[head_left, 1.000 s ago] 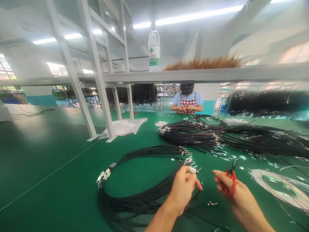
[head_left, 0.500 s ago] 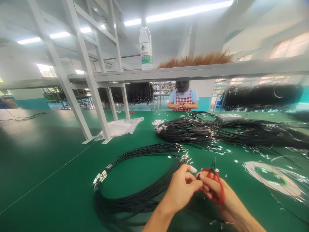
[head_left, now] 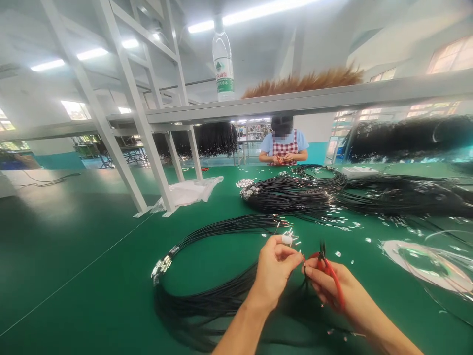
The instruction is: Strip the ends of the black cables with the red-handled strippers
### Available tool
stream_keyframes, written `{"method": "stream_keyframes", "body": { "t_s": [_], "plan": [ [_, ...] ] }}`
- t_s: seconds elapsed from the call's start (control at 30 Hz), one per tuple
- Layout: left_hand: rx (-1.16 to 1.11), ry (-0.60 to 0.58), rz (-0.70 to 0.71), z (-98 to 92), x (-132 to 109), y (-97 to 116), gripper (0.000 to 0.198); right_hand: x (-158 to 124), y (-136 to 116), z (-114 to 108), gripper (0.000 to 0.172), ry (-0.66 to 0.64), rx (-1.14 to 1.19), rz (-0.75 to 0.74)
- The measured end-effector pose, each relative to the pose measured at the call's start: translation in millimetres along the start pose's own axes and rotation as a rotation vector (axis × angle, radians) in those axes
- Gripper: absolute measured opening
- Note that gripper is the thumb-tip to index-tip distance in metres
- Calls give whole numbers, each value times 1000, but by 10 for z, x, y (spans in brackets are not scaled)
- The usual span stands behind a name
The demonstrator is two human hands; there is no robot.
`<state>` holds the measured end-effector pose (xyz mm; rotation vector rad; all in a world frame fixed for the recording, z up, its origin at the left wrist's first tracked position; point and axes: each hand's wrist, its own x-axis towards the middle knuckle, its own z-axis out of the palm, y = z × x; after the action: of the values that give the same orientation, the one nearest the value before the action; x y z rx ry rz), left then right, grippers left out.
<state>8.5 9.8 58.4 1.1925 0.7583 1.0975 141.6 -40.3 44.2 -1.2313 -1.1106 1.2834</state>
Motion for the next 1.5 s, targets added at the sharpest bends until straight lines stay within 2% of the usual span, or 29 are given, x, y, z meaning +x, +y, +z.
{"method": "stream_keyframes", "body": {
  "t_s": [0.1, 0.2, 0.33, 0.47, 0.53, 0.67, 0.73, 0.87, 0.97, 1.03, 1.1, 1.27, 1.37, 1.5],
  "plan": [
    [8, 63, 4, -9, 10, 0, 29, 24, 12, -19, 42, 3, 1, -20],
    [-21, 19, -21, -24, 1, 23, 29, 21, -8, -17, 42, -5, -26, -13],
    [-54, -88, -76, -18, -21, 46, 41, -17, -32, 16, 43, -21, -82, -17],
    [-11, -63, -60, 1, -31, 71, 34, -44, -12, 53, 41, 15, -216, -60],
    [4, -39, -70, -4, -26, 72, 32, -43, 9, 62, 39, 55, -313, -132],
    [-116, 32, -287, -69, 22, 11, 33, -29, 54, 50, 36, 142, -467, -306],
    [-171, 93, -356, -110, 57, -39, 30, -21, 75, 31, 35, 148, -424, -296],
    [-193, 154, -297, -123, 72, -83, 24, 13, 118, -6, 39, 168, -124, -113],
    [-216, 42, -225, -69, 25, -51, 29, 53, 158, -32, 38, 138, 12, -57],
    [-233, -51, -189, -34, -7, -23, 35, 74, 188, -47, 37, 101, 45, -63],
    [-247, -96, -156, -14, -25, -6, 39, 88, 215, -56, 36, 74, 50, -69],
    [-206, -28, -99, 5, -20, -19, 37, 91, 221, -32, 35, 62, 22, -30],
    [-151, 52, -86, 12, -11, -50, 41, 63, 180, 8, 35, 100, 37, -29],
    [-96, 80, -80, 19, -8, -69, 42, 29, 138, 37, 32, 132, 79, -33]
  ]
}}
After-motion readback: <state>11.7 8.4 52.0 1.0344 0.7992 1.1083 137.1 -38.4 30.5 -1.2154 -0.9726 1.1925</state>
